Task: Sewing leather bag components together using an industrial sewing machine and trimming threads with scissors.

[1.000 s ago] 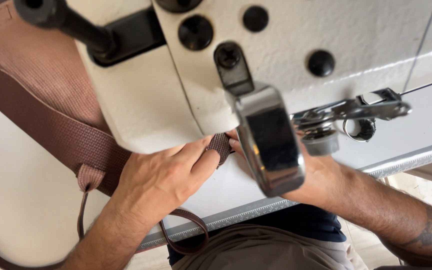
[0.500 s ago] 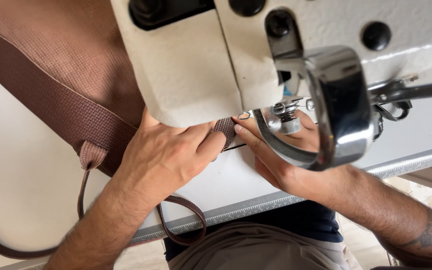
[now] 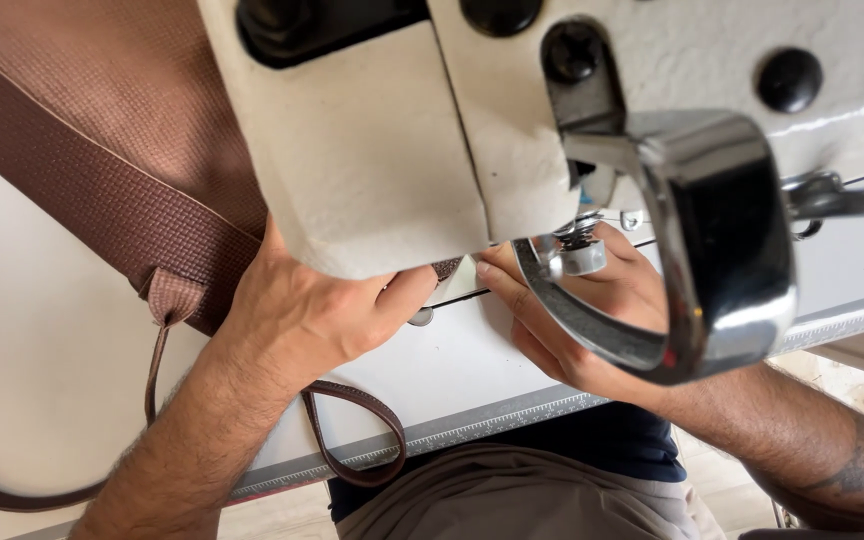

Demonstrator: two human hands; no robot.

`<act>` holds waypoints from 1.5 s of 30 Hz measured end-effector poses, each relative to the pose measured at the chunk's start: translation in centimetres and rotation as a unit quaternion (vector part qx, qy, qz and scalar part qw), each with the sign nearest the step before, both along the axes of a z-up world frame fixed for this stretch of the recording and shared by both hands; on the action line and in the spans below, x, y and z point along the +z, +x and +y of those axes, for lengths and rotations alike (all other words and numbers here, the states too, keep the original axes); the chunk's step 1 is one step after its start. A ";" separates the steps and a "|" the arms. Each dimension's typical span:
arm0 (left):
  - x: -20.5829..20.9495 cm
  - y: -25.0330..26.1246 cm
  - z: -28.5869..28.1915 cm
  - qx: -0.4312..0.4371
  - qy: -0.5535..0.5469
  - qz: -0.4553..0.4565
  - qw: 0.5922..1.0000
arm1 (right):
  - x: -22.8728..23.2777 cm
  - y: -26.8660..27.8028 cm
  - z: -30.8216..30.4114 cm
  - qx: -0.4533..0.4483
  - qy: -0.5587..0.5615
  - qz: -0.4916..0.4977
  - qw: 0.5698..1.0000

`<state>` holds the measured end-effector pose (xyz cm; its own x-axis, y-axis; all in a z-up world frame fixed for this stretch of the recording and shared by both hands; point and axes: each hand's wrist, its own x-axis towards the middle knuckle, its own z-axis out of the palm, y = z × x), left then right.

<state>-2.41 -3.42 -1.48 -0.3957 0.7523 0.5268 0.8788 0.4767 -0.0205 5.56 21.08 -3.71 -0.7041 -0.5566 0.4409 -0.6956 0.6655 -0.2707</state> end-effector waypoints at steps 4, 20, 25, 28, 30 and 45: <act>-0.4 -0.8 0.6 -0.010 0.029 -0.023 0.999 | 0.2 -0.4 0.5 -0.008 0.064 0.043 0.997; -1.7 -0.7 -1.5 0.000 0.015 -0.011 1.000 | -1.5 0.4 -1.0 -0.021 0.095 -0.004 0.995; -2.3 -1.4 -2.3 -0.015 -0.006 0.009 1.000 | -1.8 0.1 -1.0 -0.028 0.025 0.030 0.999; -2.7 -1.5 -2.6 -0.008 -0.011 0.012 1.000 | -1.0 -0.6 -1.6 -0.049 -0.021 0.079 0.995; -2.9 -1.8 -2.4 -0.007 -0.013 0.015 1.000 | -1.0 -1.0 -1.4 -0.062 -0.047 0.107 0.991; -3.3 -2.1 -0.5 0.016 -0.034 0.068 0.997 | -1.5 0.1 2.0 -0.086 0.046 0.163 0.982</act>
